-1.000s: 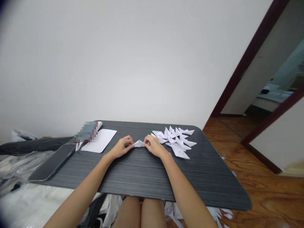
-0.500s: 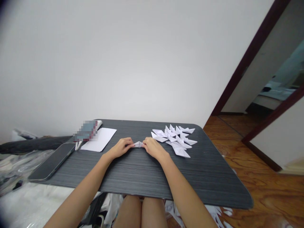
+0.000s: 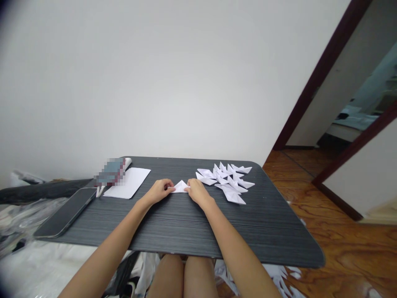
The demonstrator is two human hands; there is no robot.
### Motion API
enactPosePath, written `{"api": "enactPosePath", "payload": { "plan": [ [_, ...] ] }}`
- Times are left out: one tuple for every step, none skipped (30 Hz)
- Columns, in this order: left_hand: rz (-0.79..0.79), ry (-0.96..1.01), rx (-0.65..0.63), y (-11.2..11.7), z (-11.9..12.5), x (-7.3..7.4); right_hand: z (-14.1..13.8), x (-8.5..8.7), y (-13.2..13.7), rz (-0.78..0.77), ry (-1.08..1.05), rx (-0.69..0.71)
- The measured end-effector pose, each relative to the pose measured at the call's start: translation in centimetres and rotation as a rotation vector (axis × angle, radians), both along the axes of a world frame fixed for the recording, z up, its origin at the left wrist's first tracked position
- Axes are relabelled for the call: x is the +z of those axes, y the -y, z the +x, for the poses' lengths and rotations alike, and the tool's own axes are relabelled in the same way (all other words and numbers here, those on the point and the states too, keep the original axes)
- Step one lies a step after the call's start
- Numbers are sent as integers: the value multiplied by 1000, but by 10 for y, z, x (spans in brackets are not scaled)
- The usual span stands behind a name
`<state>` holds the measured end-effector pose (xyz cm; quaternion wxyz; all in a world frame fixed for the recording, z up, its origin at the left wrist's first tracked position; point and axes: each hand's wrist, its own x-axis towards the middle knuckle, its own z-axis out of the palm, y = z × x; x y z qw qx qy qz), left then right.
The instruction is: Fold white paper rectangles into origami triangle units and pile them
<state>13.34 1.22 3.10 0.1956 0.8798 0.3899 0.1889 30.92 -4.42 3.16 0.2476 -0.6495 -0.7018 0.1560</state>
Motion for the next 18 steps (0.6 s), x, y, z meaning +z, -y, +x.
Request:
{"api": "enactPosePath", "payload": {
  "plan": [
    [12, -18, 9, 0, 0, 0, 0, 0, 0, 1, -2, 3],
    [30, -34, 23, 1, 1, 0, 0, -1, 0, 6, -6, 7],
    [52, -49, 43, 2, 1, 0, 1, -1, 1, 13, -7, 12],
    [76, -58, 61, 4, 2, 0, 1, -1, 1, 22, -2, 22],
    [102, -64, 66, 6, 3, 1, 0, -1, 2, 33, 14, 31],
    [127, -69, 54, 9, 4, 2, 0, -1, 3, 46, 42, 32],
    [151, -75, 17, 12, 5, 3, -1, -1, 4, 57, 78, 23],
    [172, -88, -40, 15, 7, 4, -2, -1, 5, 64, 117, 8],
    [188, -104, -101, 18, 8, 5, -3, -1, 6, 69, 154, -11],
    [201, -119, -159, 21, 10, 6, -4, -1, 7, 68, 186, -32],
    [214, -132, -205, 23, 11, 7, -5, -2, 8, 63, 212, -50],
    [231, -140, -239, 25, 13, 8, -7, -3, 8, 58, 231, -61],
    [252, -146, -265, 28, 14, 10, -7, -4, 8, 52, 244, -65],
    [278, -150, -282, 30, 15, 10, -8, -5, 8, 45, 252, -68],
    [307, -157, -296, 33, 15, 11, -9, -7, 8, 37, 257, -73],
    [336, -163, -303, 35, 15, 12, -9, -8, 8, 29, 261, -80],
    [361, -167, -302, 37, 15, 12, -8, -8, 7, 19, 266, -86],
    [382, -169, -293, 39, 14, 11, -8, -9, 7, 8, 273, -97]
  ]
}}
